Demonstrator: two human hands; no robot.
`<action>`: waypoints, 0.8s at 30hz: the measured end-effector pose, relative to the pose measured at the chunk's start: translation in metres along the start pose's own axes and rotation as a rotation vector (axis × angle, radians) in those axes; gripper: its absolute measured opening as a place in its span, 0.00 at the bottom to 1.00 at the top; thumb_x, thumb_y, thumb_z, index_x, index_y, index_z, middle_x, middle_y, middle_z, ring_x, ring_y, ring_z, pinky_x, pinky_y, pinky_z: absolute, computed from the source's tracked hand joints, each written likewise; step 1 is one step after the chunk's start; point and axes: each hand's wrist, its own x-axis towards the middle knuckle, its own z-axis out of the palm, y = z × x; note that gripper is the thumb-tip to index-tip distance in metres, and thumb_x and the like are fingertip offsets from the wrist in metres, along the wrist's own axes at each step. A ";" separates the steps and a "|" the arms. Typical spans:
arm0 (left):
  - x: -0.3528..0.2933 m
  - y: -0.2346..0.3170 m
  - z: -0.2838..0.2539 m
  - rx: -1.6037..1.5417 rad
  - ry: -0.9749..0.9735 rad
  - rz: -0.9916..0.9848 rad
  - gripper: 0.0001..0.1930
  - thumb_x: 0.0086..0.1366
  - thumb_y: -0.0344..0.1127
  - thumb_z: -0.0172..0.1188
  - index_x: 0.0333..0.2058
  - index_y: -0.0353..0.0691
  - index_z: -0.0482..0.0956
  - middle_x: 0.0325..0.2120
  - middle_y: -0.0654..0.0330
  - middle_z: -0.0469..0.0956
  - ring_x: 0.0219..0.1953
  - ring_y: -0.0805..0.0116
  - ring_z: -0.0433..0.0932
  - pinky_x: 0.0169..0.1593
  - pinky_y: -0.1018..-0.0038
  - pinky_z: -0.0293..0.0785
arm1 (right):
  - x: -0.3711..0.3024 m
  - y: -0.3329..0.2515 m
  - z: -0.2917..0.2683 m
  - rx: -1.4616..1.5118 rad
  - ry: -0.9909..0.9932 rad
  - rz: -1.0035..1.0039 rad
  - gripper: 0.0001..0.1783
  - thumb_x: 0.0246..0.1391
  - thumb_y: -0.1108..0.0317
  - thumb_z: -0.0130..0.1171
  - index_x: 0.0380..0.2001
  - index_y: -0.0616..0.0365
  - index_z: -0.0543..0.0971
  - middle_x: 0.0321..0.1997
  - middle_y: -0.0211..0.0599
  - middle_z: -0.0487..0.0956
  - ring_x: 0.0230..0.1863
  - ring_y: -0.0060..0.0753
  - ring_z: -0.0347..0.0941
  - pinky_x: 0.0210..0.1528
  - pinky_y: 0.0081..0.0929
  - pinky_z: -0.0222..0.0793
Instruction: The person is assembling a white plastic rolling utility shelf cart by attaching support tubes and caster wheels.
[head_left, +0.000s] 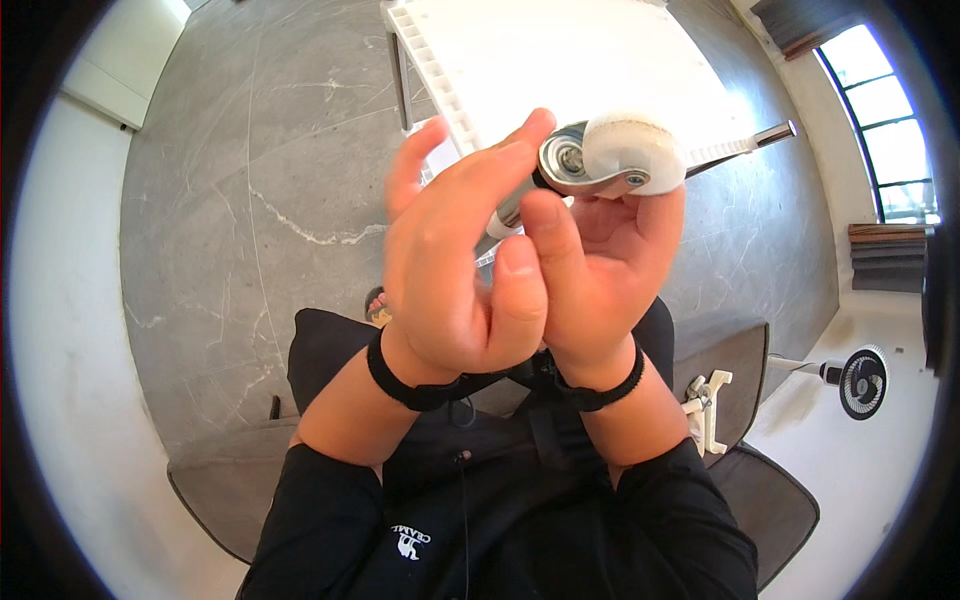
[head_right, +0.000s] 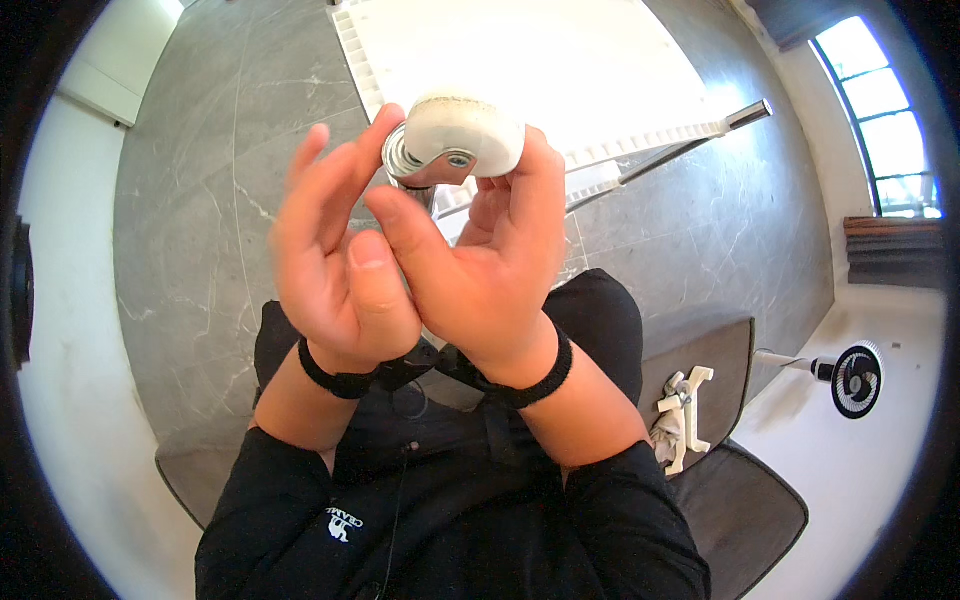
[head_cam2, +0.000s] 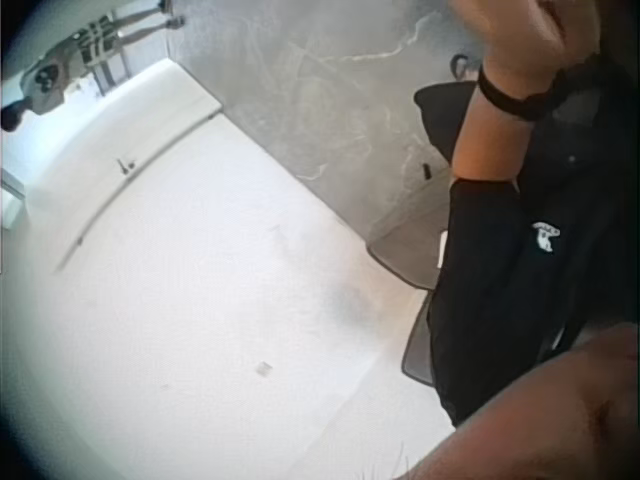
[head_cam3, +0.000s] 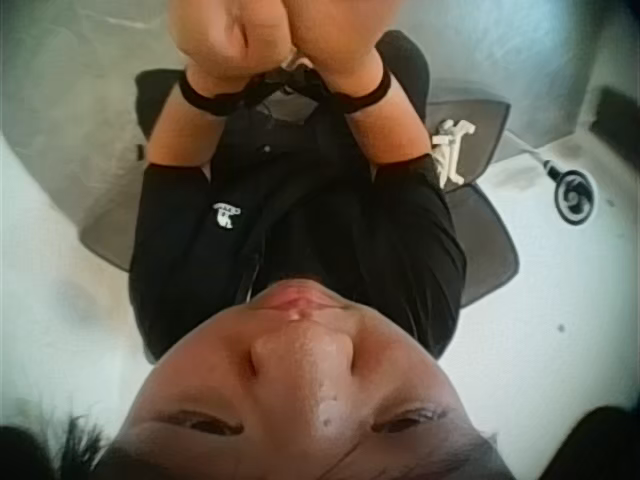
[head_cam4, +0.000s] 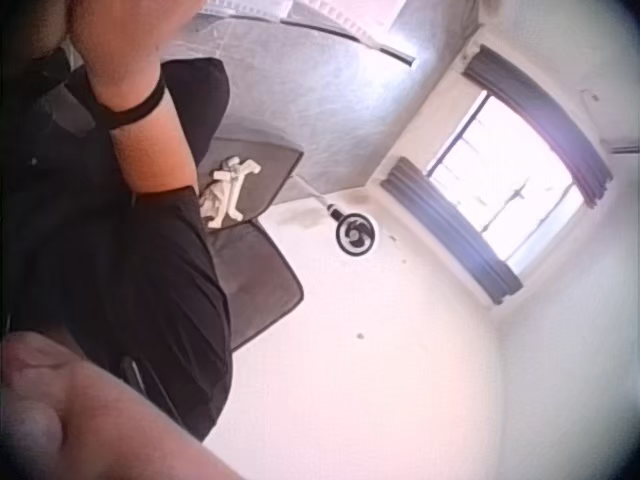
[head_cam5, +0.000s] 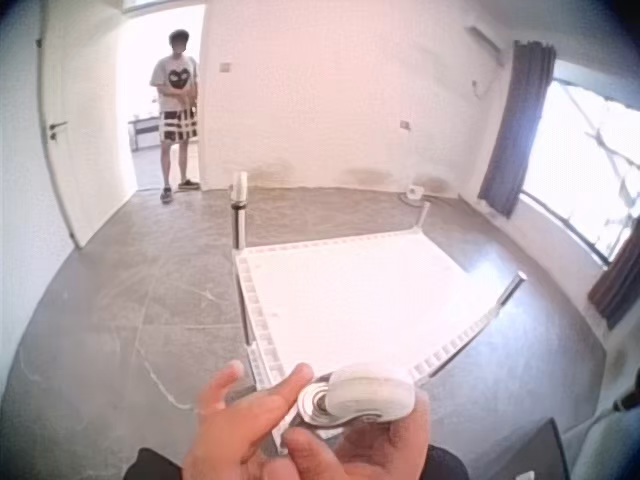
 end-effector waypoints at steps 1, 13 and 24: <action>0.000 0.002 -0.002 -0.001 -0.003 0.000 0.19 0.60 0.28 0.49 0.51 0.34 0.72 0.47 0.41 0.82 0.49 0.53 0.83 0.68 0.52 0.55 | 0.002 0.000 0.003 0.023 0.051 0.018 0.35 0.50 0.80 0.70 0.59 0.66 0.63 0.53 0.43 0.73 0.51 0.31 0.74 0.54 0.29 0.72; 0.008 -0.015 0.001 -0.308 0.016 -0.276 0.18 0.68 0.32 0.55 0.54 0.30 0.72 0.43 0.52 0.78 0.49 0.63 0.75 0.58 0.69 0.67 | 0.003 0.003 -0.003 0.227 -0.004 0.143 0.32 0.62 0.71 0.63 0.63 0.64 0.58 0.53 0.43 0.78 0.53 0.29 0.73 0.55 0.25 0.69; 0.012 -0.011 -0.003 -0.640 -0.237 -0.516 0.18 0.75 0.38 0.51 0.53 0.29 0.75 0.44 0.55 0.80 0.46 0.69 0.77 0.51 0.72 0.73 | 0.006 0.003 -0.007 0.150 -0.036 0.131 0.21 0.72 0.65 0.44 0.61 0.66 0.66 0.56 0.41 0.74 0.54 0.29 0.70 0.59 0.30 0.66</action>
